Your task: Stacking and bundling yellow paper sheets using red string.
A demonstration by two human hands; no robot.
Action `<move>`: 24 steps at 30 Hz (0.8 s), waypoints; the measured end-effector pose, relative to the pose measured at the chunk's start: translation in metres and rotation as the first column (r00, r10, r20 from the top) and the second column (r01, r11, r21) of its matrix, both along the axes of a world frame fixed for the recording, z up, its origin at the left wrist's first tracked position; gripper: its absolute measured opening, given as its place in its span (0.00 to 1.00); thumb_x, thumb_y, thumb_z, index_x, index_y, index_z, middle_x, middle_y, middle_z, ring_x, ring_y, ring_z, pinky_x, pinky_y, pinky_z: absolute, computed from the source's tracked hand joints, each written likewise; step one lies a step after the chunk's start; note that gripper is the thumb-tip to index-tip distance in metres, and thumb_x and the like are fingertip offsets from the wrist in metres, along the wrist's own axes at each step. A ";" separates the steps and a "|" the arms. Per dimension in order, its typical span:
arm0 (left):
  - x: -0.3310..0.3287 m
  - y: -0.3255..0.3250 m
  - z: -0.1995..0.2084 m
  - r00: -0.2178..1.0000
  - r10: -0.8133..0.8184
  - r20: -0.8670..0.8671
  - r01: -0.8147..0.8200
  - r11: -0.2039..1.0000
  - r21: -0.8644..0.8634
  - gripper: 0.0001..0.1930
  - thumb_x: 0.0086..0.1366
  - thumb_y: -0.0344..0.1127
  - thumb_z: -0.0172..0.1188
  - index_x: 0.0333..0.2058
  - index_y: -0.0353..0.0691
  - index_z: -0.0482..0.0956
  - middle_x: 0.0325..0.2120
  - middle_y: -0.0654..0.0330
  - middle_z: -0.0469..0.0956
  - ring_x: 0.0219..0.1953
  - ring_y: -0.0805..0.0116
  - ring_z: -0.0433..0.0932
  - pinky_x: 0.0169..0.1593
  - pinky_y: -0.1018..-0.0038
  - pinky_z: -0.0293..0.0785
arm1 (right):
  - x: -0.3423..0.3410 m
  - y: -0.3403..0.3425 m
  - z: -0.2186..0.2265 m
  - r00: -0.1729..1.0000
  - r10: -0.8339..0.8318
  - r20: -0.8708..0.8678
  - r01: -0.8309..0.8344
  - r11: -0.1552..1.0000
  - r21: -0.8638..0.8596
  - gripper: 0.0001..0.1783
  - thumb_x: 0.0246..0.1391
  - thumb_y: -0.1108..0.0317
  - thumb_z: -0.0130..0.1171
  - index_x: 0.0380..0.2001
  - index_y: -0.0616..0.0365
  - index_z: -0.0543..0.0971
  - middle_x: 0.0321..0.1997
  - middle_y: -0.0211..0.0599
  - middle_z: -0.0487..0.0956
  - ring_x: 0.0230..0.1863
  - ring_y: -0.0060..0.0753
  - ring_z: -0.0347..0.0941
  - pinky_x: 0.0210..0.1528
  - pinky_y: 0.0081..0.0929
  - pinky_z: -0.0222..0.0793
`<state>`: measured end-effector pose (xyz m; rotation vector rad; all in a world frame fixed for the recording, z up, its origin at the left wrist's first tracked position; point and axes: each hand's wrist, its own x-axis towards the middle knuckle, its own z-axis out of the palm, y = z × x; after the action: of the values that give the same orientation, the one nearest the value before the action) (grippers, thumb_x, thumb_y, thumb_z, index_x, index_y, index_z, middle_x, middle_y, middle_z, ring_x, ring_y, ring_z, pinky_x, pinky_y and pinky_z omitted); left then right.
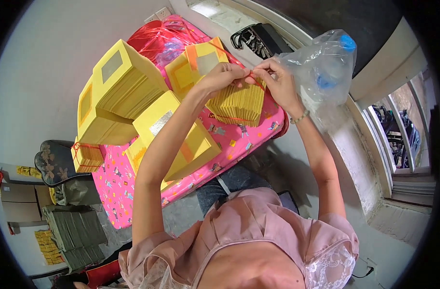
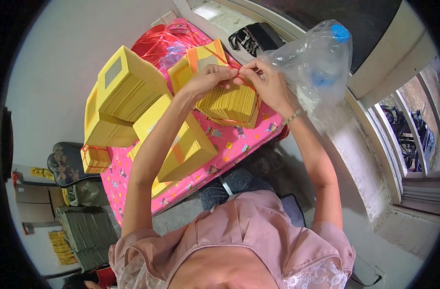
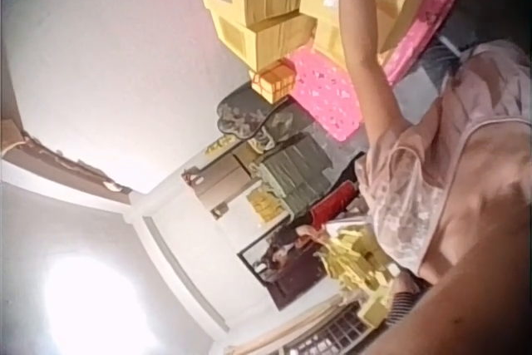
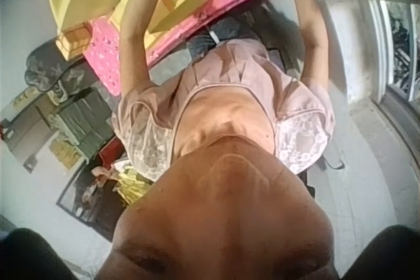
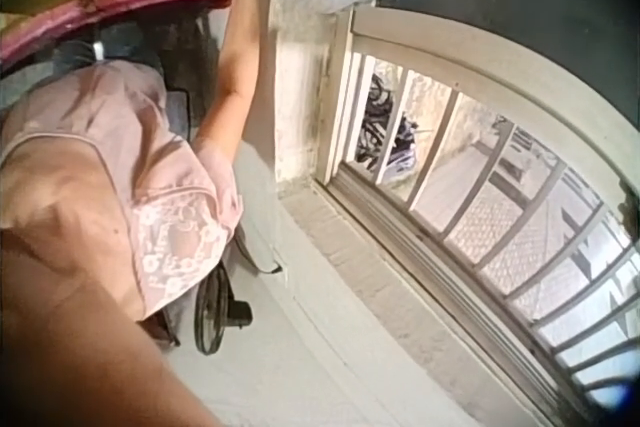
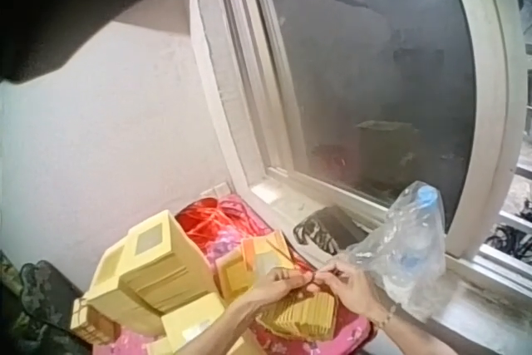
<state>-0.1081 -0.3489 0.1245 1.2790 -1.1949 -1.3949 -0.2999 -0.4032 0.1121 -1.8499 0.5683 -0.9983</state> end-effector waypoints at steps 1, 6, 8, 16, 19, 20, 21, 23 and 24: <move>0.005 0.001 -0.001 1.000 -0.004 -0.028 0.005 0.999 0.035 0.10 0.63 0.37 0.59 0.33 0.36 0.84 0.27 0.65 0.82 0.23 0.82 0.69 0.31 0.82 0.67 | -0.001 0.007 0.003 0.999 -0.043 -0.006 0.042 0.996 -0.084 0.06 0.56 0.70 0.59 0.33 0.63 0.79 0.34 0.32 0.76 0.36 0.22 0.73 0.42 0.20 0.69; 0.014 0.005 0.001 0.996 -0.088 -0.030 0.088 0.996 0.016 0.09 0.59 0.34 0.64 0.36 0.35 0.84 0.29 0.63 0.82 0.25 0.81 0.71 0.32 0.82 0.69 | -0.008 0.021 0.005 0.998 -0.047 -0.030 0.030 0.907 -0.420 0.06 0.54 0.70 0.60 0.31 0.62 0.78 0.33 0.36 0.74 0.35 0.31 0.73 0.38 0.24 0.68; 0.013 0.009 0.001 0.995 -0.089 -0.031 0.090 0.996 0.008 0.10 0.58 0.33 0.65 0.37 0.35 0.84 0.28 0.63 0.82 0.27 0.80 0.74 0.33 0.82 0.71 | -0.009 0.025 0.004 0.997 0.040 -0.059 -0.058 0.940 -0.335 0.05 0.53 0.71 0.60 0.31 0.61 0.78 0.33 0.38 0.74 0.35 0.35 0.72 0.38 0.25 0.67; -0.004 0.026 0.003 0.702 0.268 0.660 0.174 0.833 -0.524 0.10 0.55 0.28 0.63 0.37 0.38 0.80 0.29 0.57 0.82 0.27 0.67 0.82 0.33 0.74 0.77 | -0.002 -0.015 -0.022 0.995 0.082 -0.057 -0.082 0.997 0.010 0.07 0.60 0.71 0.52 0.34 0.63 0.78 0.35 0.30 0.73 0.38 0.19 0.70 0.42 0.19 0.66; -0.005 0.031 -0.007 0.596 0.470 0.652 0.271 0.646 -0.713 0.14 0.53 0.26 0.62 0.40 0.43 0.78 0.29 0.56 0.80 0.28 0.61 0.81 0.32 0.71 0.77 | 0.005 -0.017 -0.015 0.983 0.169 -0.071 -0.158 0.977 0.142 0.08 0.61 0.73 0.49 0.39 0.63 0.77 0.38 0.29 0.72 0.38 0.18 0.68 0.42 0.18 0.65; -0.003 0.031 -0.010 0.593 0.473 0.652 0.268 0.648 -0.713 0.14 0.53 0.26 0.62 0.40 0.43 0.78 0.29 0.56 0.80 0.28 0.61 0.81 0.32 0.71 0.77 | 0.007 -0.017 -0.010 0.968 0.219 -0.125 -0.208 0.974 0.091 0.09 0.61 0.73 0.49 0.40 0.63 0.77 0.38 0.29 0.72 0.38 0.18 0.68 0.42 0.17 0.65; -0.004 0.031 -0.011 0.585 0.501 0.638 0.283 0.611 -0.739 0.15 0.53 0.25 0.62 0.41 0.42 0.77 0.29 0.57 0.81 0.28 0.60 0.81 0.32 0.70 0.77 | 0.007 -0.017 -0.009 0.949 0.258 -0.182 -0.254 0.966 0.044 0.09 0.60 0.72 0.50 0.40 0.63 0.77 0.38 0.29 0.72 0.38 0.17 0.68 0.42 0.17 0.65; -0.005 0.031 -0.014 0.581 0.525 0.623 0.300 0.574 -0.762 0.16 0.52 0.25 0.62 0.42 0.42 0.76 0.30 0.58 0.81 0.29 0.59 0.81 0.31 0.69 0.77 | 0.010 -0.024 -0.013 0.946 0.262 -0.193 -0.266 0.964 0.005 0.09 0.60 0.71 0.51 0.39 0.63 0.77 0.38 0.30 0.72 0.38 0.19 0.68 0.42 0.19 0.65; -0.004 0.030 -0.016 0.603 0.526 0.599 0.278 0.565 -0.776 0.14 0.53 0.25 0.62 0.40 0.41 0.77 0.30 0.58 0.81 0.28 0.60 0.81 0.31 0.70 0.77 | 0.012 -0.027 -0.013 0.941 0.270 -0.203 -0.283 0.958 -0.038 0.09 0.60 0.70 0.51 0.39 0.63 0.77 0.37 0.30 0.72 0.38 0.20 0.68 0.42 0.20 0.65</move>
<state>-0.1126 -0.3192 0.1087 1.2086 -1.9583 0.1260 -0.2883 -0.4302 0.0987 -2.0360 0.3785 -0.6592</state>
